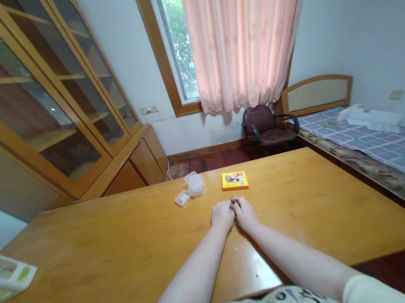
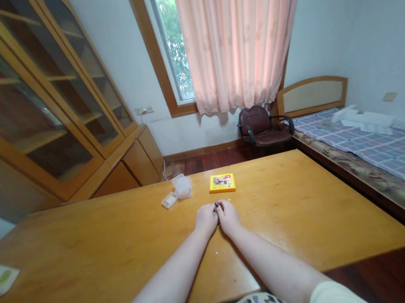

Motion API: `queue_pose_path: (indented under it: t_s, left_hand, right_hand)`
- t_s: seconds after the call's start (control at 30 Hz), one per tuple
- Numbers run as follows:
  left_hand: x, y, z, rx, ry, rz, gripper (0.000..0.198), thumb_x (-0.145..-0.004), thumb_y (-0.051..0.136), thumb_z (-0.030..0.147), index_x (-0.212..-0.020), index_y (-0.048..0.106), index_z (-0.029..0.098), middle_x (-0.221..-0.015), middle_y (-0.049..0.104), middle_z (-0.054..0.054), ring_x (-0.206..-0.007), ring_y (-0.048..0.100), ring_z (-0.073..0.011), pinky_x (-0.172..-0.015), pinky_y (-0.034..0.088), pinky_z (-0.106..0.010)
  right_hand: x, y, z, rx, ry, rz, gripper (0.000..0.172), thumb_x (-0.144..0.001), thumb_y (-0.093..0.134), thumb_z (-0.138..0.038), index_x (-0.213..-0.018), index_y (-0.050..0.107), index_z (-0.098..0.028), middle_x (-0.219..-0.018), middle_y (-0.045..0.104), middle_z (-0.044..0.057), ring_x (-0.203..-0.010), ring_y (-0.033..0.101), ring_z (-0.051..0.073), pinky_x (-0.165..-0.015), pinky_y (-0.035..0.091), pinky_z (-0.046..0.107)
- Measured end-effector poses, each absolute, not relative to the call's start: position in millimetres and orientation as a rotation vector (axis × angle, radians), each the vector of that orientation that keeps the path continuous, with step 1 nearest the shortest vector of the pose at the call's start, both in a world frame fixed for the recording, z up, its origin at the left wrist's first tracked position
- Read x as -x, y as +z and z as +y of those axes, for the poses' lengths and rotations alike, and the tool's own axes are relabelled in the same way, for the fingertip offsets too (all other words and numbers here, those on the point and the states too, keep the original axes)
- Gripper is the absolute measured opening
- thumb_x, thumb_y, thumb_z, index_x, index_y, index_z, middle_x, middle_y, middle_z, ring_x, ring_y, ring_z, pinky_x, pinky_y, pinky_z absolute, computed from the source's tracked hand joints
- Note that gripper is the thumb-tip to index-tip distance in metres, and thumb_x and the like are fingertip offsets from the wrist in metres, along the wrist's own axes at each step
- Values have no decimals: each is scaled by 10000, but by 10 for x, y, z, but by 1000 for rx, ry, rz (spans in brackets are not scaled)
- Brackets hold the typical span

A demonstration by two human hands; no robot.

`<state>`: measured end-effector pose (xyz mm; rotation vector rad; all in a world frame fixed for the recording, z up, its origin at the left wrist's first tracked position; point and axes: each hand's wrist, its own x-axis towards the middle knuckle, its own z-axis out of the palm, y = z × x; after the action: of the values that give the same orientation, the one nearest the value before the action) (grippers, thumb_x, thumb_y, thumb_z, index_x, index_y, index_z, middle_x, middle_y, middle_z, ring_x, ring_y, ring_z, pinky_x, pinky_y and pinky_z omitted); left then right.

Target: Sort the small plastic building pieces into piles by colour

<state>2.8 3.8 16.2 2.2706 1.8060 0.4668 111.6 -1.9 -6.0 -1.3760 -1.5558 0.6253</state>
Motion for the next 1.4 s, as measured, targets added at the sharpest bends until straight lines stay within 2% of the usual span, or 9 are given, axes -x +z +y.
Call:
queue_pose_path:
  t_s: [0.17, 0.27, 0.43, 0.53, 0.63, 0.73, 0.9, 1.17, 1.4]
  left_hand:
    - [159, 191, -82, -2383, 564, 1769, 246, -861, 410, 290, -869, 637, 196, -911, 630, -91, -981, 513, -230, -894, 362, -384]
    - [335, 96, -221, -2412, 677, 1742, 258, -841, 441, 269, -1031, 611, 229, -1156, 574, -78, -1143, 440, -234, -989, 309, -406]
    - [512, -94, -347, -2273, 539, 1969, 624, -791, 506, 425, -1337, 395, 146, -1444, 295, -172, -1333, 239, -321, -1085, 166, -493]
    - [482, -129, -314, -2262, 392, 1999, 693, -794, 477, 483, -1375, 336, 132, -1451, 287, -177, -1348, 219, -316, -1094, 145, -497]
    - [438, -116, -254, -2255, 337, 2049, 656, -831, 408, 476, -1383, 319, 134, -1442, 321, -154, -1349, 230, -284, -1104, 147, -472]
    - [435, -96, -198, -2254, 337, 2078, 644, -844, 378, 471, -1388, 307, 136, -1453, 305, -140, -1351, 231, -267, -1109, 153, -447]
    - [470, -92, -88, -2163, 303, 2147, 664, -845, 352, 503, -1394, 294, 134, -1467, 266, -158, -1362, 190, -299, -1100, 109, -513]
    - [345, 36, 24, -2372, 267, 1638, 685, -828, 390, 506, -1406, 263, 162, -1466, 287, -109, -1359, 218, -241, -1124, 117, -430]
    - [-30, 6, -3, -2467, 304, 1434, 737, -739, 520, 498, -1377, 328, 182, -1458, 302, -103, -1348, 231, -266, -1121, 128, -452]
  right_hand:
    - [-1137, -123, 30, 1411, 583, -1455, 369, -874, 333, -355, -989, 600, -127, -999, 627, 129, -955, 566, 218, -874, 430, 338]
    - [-1193, -124, 23, 1436, 543, -1433, 351, -858, 345, -319, -977, 614, -127, -1066, 614, 138, -1037, 541, 219, -941, 391, 351]
    - [-1250, -78, 3, 1785, 374, -1658, 386, -848, 418, -338, -1093, 611, -111, -1295, 494, 174, -1228, 417, 276, -1059, 235, 446]
    - [-1183, -59, -1, 1841, 313, -1866, 490, -864, 429, -380, -1236, 524, -75, -1379, 401, 190, -1287, 342, 301, -1073, 203, 456]
    - [-1126, -56, -8, 1633, 385, -2100, 490, -891, 389, -338, -1302, 465, -82, -1379, 420, 151, -1297, 344, 256, -1085, 214, 393]
    - [-1151, -68, -23, 1483, 499, -2118, 438, -902, 349, -292, -1278, 503, -128, -1350, 468, 109, -1268, 396, 210, -1080, 243, 361]
    - [-1338, -157, -76, 1424, 632, -1786, 423, -885, 357, -305, -1214, 559, -132, -1275, 541, 116, -1205, 468, 207, -1044, 316, 374]
    - [-1606, -270, -66, 1261, 840, -1221, 459, -852, 409, -460, -1133, 596, -150, -1191, 594, 137, -1121, 536, 243, -983, 391, 428]
    - [-1498, -245, -67, 1347, 785, -1627, 515, -860, 402, -411, -1281, 476, -125, -1302, 507, 142, -1200, 472, 229, -1035, 333, 399]
